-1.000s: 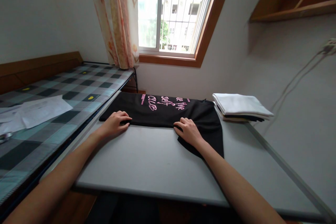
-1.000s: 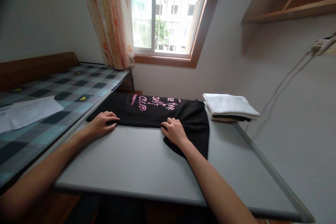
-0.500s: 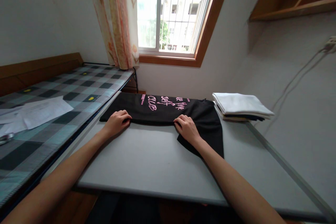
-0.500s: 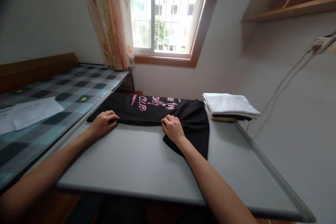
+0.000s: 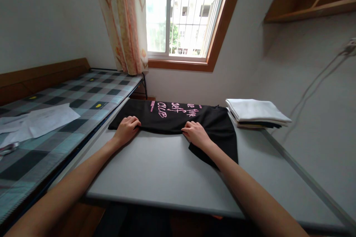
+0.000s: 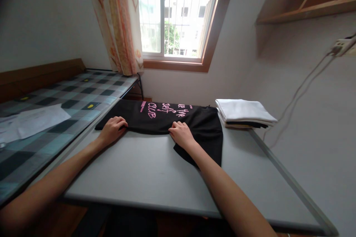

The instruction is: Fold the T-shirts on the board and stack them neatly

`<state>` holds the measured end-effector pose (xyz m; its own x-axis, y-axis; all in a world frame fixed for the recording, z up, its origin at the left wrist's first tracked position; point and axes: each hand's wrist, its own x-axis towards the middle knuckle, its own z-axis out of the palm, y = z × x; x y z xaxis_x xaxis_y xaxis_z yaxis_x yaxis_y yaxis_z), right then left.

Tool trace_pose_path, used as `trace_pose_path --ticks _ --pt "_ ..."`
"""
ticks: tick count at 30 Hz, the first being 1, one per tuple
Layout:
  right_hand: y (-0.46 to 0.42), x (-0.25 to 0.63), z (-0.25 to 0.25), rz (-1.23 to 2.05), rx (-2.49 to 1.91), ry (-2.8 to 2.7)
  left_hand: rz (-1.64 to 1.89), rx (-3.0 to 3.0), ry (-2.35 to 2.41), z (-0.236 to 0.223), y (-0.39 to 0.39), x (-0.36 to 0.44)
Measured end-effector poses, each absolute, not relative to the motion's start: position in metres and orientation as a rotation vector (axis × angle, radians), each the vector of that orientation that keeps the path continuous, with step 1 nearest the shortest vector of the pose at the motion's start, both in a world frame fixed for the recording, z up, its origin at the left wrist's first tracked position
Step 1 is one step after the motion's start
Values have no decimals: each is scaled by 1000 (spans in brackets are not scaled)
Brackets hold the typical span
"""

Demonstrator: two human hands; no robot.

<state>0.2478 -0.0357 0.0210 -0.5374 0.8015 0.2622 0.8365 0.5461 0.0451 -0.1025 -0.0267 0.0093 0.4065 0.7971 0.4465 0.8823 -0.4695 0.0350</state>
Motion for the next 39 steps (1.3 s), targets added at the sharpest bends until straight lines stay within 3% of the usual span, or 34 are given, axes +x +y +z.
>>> trace_pose_path --ticks 7,10,14,22,28,34,39 --pt "-35 238 24 -522 -1430 -2308 -686 -2372 -1335 11 -27 -107" --pt "-38 238 16 -598 -1393 -2330 -564 -2436 -1227 10 -26 -106" --pt "-41 239 8 -546 -1391 -2421 -419 -2530 -1163 7 -24 -106" --pt "-44 240 17 -591 -1335 -2235 -644 -2336 -1234 16 -27 -110" --pt "-44 239 14 -579 -1267 -2402 -428 -2456 -1240 9 -25 -108" --pt "-44 240 16 -513 -1345 -2284 -644 -2357 -1275 14 -26 -114" --pt "-44 238 12 -484 -1439 -2360 -512 -2553 -1232 9 -24 -114"
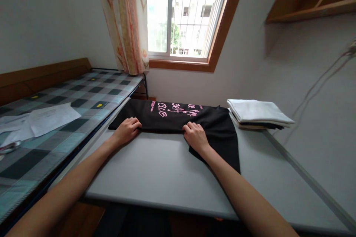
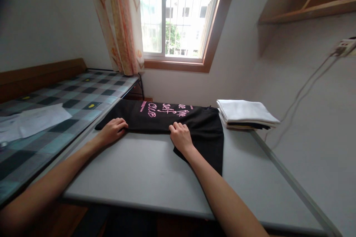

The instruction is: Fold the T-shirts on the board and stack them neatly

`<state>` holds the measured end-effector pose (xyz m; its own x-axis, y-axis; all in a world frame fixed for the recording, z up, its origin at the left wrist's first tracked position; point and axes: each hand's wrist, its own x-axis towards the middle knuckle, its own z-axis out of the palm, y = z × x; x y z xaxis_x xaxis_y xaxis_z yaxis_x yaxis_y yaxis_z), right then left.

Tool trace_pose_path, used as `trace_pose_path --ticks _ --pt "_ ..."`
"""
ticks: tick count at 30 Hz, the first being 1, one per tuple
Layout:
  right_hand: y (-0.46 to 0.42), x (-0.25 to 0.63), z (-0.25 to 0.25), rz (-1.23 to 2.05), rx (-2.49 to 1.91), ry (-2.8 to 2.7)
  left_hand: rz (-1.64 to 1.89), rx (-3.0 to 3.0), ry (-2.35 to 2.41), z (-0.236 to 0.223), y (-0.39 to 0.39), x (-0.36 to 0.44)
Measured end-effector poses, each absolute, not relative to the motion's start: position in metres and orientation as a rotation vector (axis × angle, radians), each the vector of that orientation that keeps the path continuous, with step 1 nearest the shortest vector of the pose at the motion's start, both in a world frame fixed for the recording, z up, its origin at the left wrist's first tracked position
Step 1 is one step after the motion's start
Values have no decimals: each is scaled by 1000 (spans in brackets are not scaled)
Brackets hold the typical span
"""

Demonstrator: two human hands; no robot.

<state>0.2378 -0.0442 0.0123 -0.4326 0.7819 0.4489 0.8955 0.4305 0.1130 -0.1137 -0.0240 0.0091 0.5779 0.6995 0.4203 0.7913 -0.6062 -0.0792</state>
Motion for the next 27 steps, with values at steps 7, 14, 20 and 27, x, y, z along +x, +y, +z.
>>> trace_pose_path --ticks 7,14,20,27 --pt "-43 236 9 -496 -1476 -2372 -565 -2561 -1262 7 -22 -115" --pt "-41 235 14 -576 -1455 -2272 -661 -2436 -1230 13 -26 -112" --pt "-41 239 3 -467 -1390 -2407 -441 -2573 -1142 8 -21 -112" --pt "-42 236 15 -614 -1452 -2218 -507 -2392 -1201 20 -29 -108"
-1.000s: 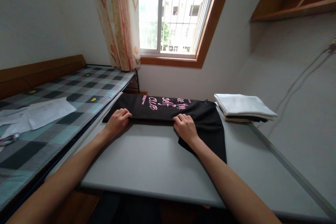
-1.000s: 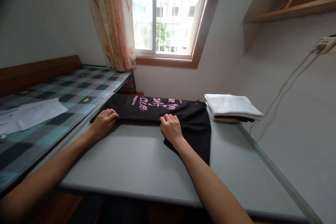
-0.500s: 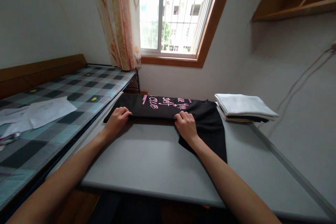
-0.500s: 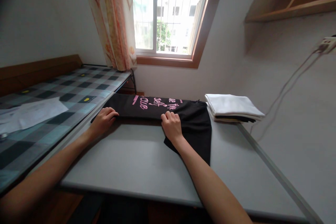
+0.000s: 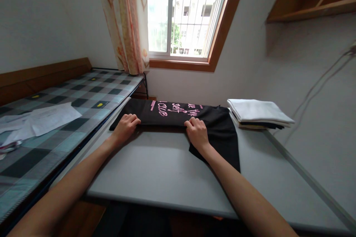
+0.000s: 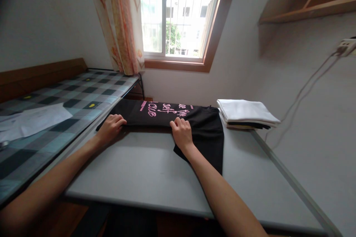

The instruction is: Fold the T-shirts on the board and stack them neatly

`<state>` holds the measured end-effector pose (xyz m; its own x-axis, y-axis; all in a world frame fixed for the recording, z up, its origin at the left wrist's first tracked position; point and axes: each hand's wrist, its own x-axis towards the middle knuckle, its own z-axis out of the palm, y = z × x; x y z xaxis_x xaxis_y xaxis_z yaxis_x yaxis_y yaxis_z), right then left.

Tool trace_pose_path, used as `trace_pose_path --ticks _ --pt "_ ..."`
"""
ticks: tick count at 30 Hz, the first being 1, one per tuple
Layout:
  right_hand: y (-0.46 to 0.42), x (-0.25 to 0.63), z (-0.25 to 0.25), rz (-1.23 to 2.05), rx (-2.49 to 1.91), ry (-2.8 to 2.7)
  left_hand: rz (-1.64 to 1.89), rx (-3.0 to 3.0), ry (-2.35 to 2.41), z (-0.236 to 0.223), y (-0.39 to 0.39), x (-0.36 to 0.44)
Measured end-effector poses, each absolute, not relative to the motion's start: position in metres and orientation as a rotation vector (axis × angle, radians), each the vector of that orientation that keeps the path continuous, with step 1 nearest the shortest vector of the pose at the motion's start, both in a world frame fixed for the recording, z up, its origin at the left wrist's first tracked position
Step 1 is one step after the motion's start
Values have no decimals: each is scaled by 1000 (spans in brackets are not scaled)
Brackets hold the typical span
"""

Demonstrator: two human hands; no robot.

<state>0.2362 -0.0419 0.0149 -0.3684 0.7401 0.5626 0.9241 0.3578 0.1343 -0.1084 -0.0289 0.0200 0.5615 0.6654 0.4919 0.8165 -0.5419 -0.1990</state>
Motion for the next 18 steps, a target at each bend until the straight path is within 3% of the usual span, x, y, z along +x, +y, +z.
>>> trace_pose_path --ticks 12,18 --pt "-43 238 7 -413 -1402 -2450 -303 -2531 -1067 13 -27 -108" --pt "-42 235 14 -610 -1439 -2280 -413 -2388 -1170 16 -29 -106"
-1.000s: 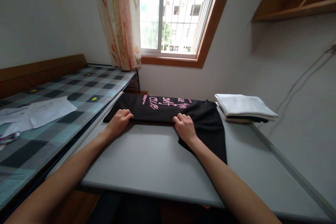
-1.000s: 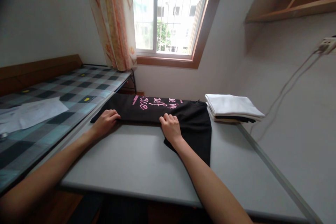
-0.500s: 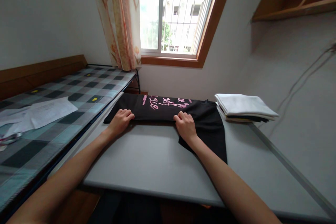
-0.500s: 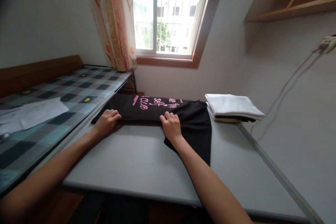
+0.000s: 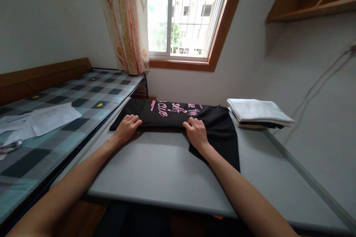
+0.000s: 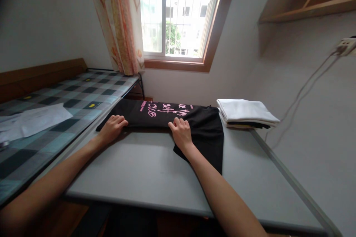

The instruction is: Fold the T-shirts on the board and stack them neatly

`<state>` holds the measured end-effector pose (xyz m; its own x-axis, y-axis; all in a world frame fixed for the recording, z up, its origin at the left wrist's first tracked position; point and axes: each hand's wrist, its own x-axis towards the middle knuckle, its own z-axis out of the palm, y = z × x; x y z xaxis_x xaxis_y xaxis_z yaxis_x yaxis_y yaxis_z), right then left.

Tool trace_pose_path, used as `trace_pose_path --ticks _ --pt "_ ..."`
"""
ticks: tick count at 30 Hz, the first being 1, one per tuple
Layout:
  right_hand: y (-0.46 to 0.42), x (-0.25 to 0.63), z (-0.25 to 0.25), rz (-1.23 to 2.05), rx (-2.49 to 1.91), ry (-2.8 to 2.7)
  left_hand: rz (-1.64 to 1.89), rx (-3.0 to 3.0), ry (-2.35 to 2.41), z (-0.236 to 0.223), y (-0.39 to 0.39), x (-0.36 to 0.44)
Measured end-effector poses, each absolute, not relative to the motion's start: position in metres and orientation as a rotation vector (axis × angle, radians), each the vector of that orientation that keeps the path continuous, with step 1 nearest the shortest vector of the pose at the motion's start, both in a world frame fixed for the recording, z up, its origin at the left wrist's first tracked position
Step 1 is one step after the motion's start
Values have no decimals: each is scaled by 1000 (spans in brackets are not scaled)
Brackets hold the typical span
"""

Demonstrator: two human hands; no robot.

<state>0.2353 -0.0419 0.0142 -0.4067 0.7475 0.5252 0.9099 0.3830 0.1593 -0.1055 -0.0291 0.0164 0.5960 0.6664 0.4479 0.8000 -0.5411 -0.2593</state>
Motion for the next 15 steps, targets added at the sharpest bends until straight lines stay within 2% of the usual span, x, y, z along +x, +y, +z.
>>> trace_pose_path --ticks 9,15 --pt "-45 236 9 -531 -1409 -2465 -314 -2578 -1199 16 -24 -118" --pt "-44 235 10 -498 -1497 -2460 -404 -2575 -1345 19 -21 -139"
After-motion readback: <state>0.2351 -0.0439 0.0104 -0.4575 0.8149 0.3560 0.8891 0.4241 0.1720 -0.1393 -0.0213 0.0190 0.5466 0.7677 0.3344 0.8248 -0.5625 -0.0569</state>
